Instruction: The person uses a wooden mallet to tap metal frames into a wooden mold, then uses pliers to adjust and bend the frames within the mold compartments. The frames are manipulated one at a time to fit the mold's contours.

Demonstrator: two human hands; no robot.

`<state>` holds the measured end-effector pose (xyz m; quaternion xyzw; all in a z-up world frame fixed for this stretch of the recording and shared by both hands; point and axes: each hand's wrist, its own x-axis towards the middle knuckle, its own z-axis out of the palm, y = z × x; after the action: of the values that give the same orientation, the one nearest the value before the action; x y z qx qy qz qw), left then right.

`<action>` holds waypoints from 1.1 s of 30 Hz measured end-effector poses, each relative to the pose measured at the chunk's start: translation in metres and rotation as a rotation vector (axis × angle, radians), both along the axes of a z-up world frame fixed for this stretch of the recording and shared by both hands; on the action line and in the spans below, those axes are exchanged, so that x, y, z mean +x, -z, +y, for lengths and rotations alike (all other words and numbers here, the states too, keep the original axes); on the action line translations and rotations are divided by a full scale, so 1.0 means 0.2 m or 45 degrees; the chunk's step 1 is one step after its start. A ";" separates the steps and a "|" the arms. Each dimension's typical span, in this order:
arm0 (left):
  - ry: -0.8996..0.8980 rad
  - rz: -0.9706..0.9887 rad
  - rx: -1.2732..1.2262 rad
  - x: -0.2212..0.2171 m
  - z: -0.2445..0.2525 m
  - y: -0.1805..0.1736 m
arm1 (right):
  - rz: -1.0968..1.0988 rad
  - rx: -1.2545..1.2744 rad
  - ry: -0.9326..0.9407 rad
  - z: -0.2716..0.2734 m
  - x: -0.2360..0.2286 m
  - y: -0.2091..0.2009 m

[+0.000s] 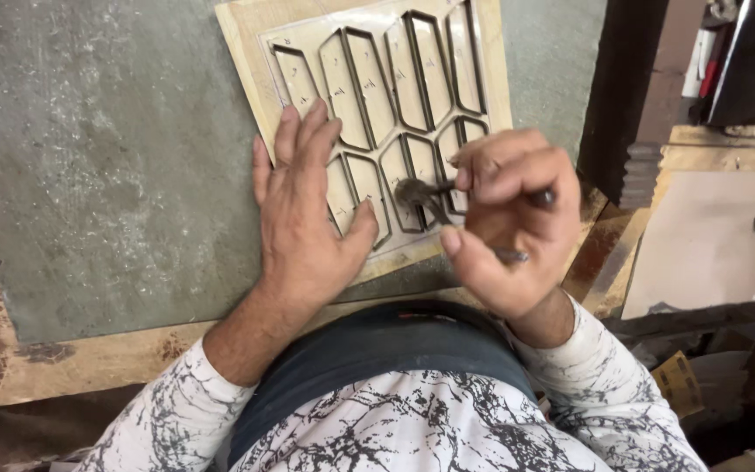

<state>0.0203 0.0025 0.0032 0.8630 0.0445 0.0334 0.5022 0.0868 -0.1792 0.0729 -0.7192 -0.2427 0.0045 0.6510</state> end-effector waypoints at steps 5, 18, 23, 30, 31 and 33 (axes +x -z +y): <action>-0.004 0.002 -0.053 -0.01 0.00 -0.01 | -0.135 -0.178 0.012 0.03 0.08 -0.06; -0.054 -0.075 -0.041 -0.02 -0.01 0.01 | 0.444 0.432 0.024 -0.02 0.15 -0.06; -0.044 -0.044 -0.050 -0.02 0.00 0.00 | 0.422 0.286 -0.041 0.04 0.17 -0.08; -0.021 -0.027 -0.037 -0.02 0.00 0.00 | 0.306 0.139 -0.012 0.11 0.21 -0.09; -0.021 -0.022 -0.039 -0.02 0.00 0.00 | 0.347 0.137 -0.010 0.12 0.20 -0.10; -0.032 -0.022 -0.048 -0.02 -0.01 0.00 | 0.358 0.107 -0.034 0.12 0.19 -0.12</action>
<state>0.0171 0.0013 0.0032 0.8525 0.0516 0.0464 0.5181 0.1244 -0.1552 0.0961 -0.6803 -0.1586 0.1036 0.7080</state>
